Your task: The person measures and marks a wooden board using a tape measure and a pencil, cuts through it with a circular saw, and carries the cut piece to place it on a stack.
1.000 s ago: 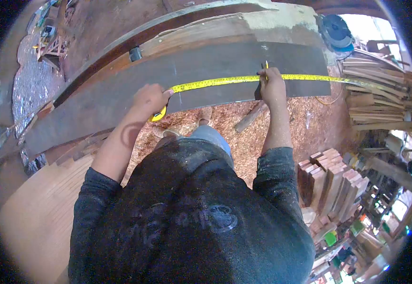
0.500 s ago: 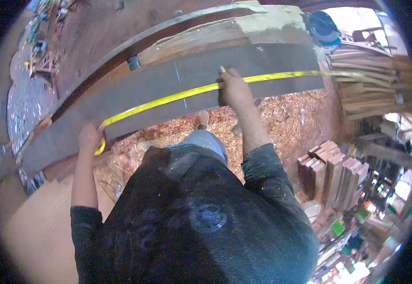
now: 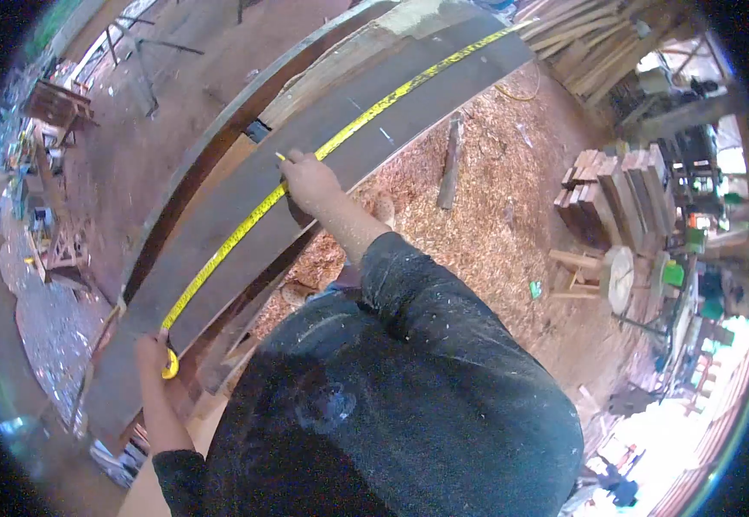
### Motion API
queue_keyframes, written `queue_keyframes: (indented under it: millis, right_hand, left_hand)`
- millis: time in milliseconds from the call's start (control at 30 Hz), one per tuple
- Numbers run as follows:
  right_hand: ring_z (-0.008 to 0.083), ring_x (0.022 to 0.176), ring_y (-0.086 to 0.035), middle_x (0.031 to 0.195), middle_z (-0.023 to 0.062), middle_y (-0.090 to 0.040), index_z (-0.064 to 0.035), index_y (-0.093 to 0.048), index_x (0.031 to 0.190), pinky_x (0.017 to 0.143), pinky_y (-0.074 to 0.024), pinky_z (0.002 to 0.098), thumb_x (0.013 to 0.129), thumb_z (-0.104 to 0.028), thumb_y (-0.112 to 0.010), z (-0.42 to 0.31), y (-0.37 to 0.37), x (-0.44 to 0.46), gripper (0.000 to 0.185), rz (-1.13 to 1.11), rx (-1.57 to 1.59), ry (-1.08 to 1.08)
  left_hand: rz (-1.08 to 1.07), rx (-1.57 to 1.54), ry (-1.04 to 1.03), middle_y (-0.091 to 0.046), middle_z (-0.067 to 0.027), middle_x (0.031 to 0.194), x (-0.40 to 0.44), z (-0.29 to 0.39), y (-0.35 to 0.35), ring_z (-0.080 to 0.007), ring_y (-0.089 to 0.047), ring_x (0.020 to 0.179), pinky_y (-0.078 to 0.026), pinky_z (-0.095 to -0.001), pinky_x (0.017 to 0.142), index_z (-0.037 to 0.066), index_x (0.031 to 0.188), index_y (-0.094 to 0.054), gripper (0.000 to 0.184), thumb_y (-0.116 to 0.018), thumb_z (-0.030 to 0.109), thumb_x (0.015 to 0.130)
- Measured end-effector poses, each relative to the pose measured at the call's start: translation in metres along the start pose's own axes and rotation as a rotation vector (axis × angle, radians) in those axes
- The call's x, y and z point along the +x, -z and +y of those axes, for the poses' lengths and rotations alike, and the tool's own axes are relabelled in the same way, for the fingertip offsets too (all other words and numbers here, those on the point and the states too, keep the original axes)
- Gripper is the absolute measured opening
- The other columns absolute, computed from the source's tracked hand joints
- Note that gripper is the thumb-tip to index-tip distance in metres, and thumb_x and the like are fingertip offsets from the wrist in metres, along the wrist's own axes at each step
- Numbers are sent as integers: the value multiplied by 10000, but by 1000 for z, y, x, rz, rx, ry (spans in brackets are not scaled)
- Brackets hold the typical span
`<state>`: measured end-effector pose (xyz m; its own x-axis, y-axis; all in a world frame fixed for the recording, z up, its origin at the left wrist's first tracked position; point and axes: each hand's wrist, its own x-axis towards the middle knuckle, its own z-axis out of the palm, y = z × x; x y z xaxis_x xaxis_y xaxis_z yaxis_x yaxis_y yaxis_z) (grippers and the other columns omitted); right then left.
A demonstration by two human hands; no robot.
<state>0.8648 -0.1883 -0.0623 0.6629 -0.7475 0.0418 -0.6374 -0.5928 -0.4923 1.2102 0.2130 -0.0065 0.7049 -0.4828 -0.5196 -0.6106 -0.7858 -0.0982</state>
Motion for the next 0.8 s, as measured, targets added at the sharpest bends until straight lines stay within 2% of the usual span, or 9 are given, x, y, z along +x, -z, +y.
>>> queue_keyframes:
  millis: [33,67,133,267,500,800]
  right_hand:
    - [357,1061,-637,1087,125,-607,-91,-667,1025,907,-545,452,845,-45,-625,-13,-5,-2,191,6,-19,-31]
    - [357,1063,-636,1092,125,-607,-91,-667,1024,907,-545,451,846,-45,-624,-22,-9,-4,189,17,-13,-36]
    - [356,1068,-636,1101,125,-607,-90,-666,1021,907,-546,449,848,-46,-622,-34,-15,-11,184,26,-4,-37]
    - [360,1025,-641,1071,137,-619,-78,-664,1046,883,-546,461,886,-86,-617,-27,-28,-14,167,116,103,30]
    - [383,994,-634,1017,141,-609,-72,-651,983,853,-534,476,831,-27,-644,-25,-28,-20,159,167,200,61]
    - [392,991,-623,1010,152,-611,-45,-636,974,861,-526,461,852,-7,-617,-3,-12,-17,129,231,197,34]
  left_hand:
    - [45,25,-95,-715,-272,877,20,-34,-21,-472,-692,860,-528,-528,773,-4,911,-765,462,-632,428,1003]
    - [24,-10,-71,-717,-270,880,24,-45,-19,-467,-695,864,-529,-527,775,-4,912,-763,461,-632,428,1004]
    - [-28,-87,-14,-719,-267,888,23,-49,-17,-456,-700,871,-530,-525,780,-4,913,-760,461,-630,429,1006]
    - [27,-38,-74,-725,-258,886,10,-46,-8,-448,-704,861,-536,-519,788,6,926,-760,452,-623,428,1009]
    - [58,-11,-156,-724,-259,908,20,-65,-22,-454,-696,873,-529,-533,793,10,922,-762,471,-600,443,1011]
    - [45,-10,-87,-720,-266,919,10,-26,-15,-468,-688,892,-519,-540,807,14,927,-771,469,-614,449,1002]
